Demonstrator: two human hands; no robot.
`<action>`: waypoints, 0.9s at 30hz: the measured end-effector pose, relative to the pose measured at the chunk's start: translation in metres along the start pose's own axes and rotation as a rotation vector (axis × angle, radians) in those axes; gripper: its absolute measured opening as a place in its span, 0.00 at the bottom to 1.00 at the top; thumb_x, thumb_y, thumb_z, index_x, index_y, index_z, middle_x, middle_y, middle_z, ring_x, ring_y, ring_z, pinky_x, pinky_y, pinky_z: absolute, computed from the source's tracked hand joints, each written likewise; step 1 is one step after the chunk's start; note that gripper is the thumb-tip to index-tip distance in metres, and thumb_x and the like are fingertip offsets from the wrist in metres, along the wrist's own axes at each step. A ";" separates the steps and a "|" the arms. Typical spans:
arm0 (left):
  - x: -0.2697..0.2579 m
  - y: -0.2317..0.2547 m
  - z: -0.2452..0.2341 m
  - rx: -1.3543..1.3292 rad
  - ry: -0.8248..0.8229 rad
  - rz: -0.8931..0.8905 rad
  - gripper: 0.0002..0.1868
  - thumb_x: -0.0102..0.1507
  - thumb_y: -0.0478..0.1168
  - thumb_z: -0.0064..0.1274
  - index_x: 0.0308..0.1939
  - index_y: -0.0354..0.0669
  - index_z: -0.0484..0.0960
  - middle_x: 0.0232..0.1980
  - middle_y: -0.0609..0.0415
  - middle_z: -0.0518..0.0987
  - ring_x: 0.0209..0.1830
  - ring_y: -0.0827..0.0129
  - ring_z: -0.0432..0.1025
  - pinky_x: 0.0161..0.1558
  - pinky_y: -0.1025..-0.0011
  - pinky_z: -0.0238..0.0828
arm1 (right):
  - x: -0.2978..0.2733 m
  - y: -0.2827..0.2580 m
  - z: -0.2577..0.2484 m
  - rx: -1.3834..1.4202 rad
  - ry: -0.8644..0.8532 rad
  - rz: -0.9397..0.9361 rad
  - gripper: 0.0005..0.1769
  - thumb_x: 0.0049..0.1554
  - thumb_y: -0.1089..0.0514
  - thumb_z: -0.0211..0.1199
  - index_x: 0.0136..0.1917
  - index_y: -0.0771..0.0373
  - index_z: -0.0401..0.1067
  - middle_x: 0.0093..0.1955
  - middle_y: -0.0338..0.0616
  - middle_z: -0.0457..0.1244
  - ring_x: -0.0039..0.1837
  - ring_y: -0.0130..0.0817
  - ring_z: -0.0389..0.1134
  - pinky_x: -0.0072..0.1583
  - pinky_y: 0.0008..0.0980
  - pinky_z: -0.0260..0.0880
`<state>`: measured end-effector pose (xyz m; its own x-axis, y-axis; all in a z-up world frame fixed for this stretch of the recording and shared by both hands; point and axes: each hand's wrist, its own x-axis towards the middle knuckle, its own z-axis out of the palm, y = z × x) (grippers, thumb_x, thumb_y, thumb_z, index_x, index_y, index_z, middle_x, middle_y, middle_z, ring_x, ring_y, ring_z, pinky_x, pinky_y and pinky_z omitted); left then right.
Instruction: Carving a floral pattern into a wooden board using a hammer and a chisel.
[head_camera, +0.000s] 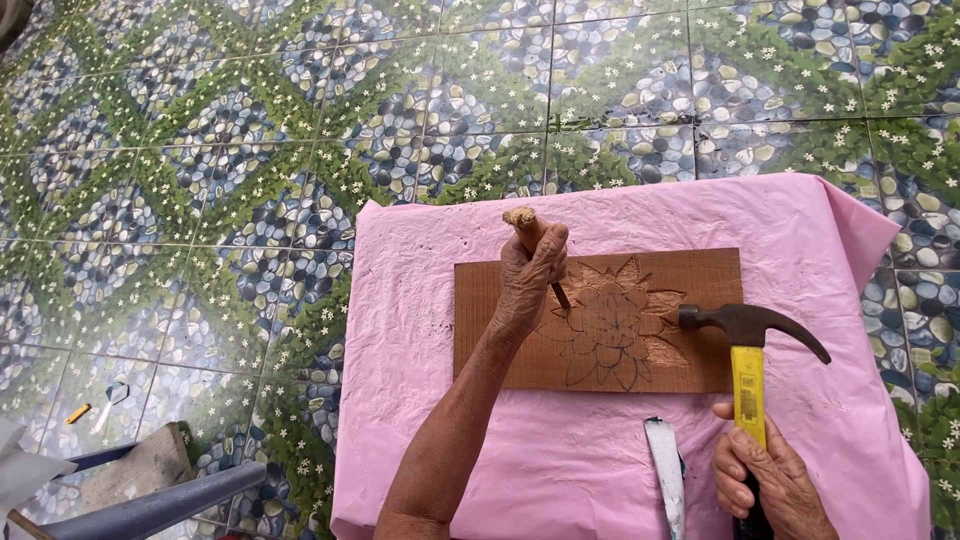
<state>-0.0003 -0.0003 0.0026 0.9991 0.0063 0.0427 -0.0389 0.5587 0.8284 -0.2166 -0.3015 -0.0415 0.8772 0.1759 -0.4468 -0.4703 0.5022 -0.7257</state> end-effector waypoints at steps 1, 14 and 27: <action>0.000 0.002 0.002 0.023 0.007 -0.011 0.10 0.67 0.41 0.56 0.33 0.53 0.71 0.24 0.69 0.58 0.20 0.82 0.52 0.23 0.77 0.45 | -0.002 -0.004 0.004 -0.070 0.028 0.004 0.22 0.64 0.60 0.48 0.72 0.62 0.60 0.30 0.45 0.49 0.21 0.27 0.49 0.21 0.32 0.51; -0.010 0.005 0.011 0.198 -0.015 0.017 0.11 0.68 0.45 0.56 0.35 0.51 0.72 0.26 0.66 0.66 0.23 0.79 0.60 0.27 0.76 0.60 | -0.022 -0.131 0.121 -0.643 -0.047 -0.413 0.22 0.63 0.63 0.50 0.70 0.66 0.63 0.26 0.40 0.54 0.24 0.29 0.55 0.29 0.26 0.57; -0.017 -0.019 0.018 0.362 0.026 0.191 0.13 0.68 0.43 0.56 0.29 0.51 0.72 0.30 0.65 0.69 0.31 0.78 0.65 0.32 0.75 0.67 | 0.023 -0.175 0.169 -1.060 -0.048 -0.209 0.13 0.65 0.57 0.54 0.56 0.62 0.76 0.28 0.44 0.56 0.25 0.34 0.55 0.27 0.34 0.61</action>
<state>-0.0169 -0.0265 -0.0040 0.9733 0.1047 0.2043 -0.2229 0.2177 0.9502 -0.0978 -0.2422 0.1642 0.9417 0.2168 -0.2574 -0.1348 -0.4577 -0.8788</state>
